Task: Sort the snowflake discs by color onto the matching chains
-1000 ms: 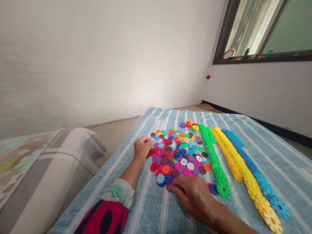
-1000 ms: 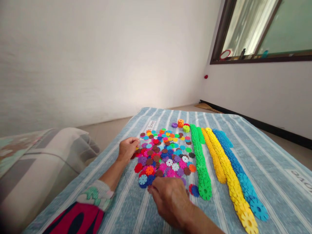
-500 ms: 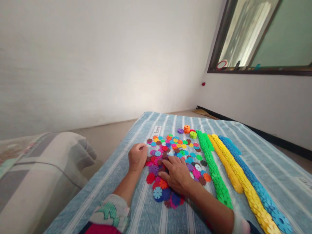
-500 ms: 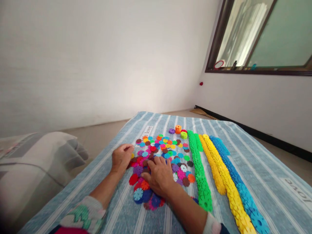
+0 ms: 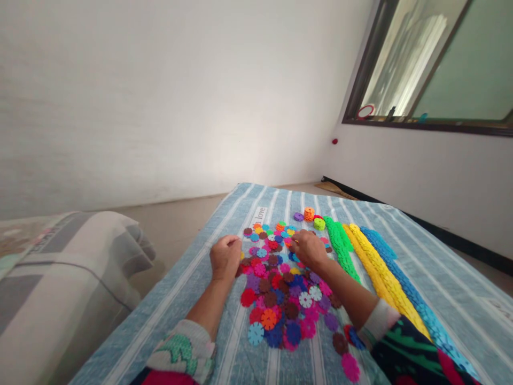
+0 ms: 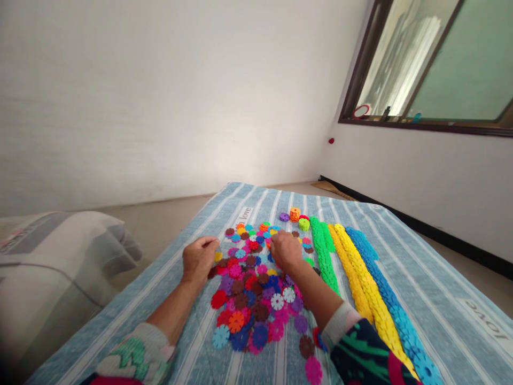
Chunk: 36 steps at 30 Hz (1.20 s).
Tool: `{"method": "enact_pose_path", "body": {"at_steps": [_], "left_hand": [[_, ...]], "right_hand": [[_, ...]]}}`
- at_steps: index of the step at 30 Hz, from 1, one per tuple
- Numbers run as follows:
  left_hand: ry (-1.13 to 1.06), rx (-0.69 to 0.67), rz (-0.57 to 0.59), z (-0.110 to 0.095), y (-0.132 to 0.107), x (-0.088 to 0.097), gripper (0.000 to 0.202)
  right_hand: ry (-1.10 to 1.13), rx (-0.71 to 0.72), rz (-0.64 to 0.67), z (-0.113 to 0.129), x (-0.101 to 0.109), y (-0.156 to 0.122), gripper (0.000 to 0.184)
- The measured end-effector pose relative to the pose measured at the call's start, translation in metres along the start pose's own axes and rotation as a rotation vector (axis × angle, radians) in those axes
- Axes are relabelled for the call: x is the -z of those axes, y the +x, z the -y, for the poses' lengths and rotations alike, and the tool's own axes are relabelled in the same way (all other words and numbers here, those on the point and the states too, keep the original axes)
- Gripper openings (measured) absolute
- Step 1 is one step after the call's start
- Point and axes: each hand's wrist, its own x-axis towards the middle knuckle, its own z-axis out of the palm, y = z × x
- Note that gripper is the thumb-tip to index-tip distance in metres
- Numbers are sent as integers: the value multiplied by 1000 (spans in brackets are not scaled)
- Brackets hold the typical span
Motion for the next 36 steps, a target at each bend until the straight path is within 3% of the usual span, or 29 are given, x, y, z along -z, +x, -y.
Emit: {"method": "enact_pose_path", "body": {"at_steps": [5, 17, 36], "left_hand": [[5, 3, 20, 3, 1, -2, 25], [40, -21, 66, 5, -1, -4, 24], [136, -55, 127, 1, -1, -3, 24]], "right_hand": [[-16, -91, 45, -26, -6, 27, 30], [122, -1, 164, -39, -19, 47, 24], [244, -74, -6, -55, -26, 45, 15]]}}
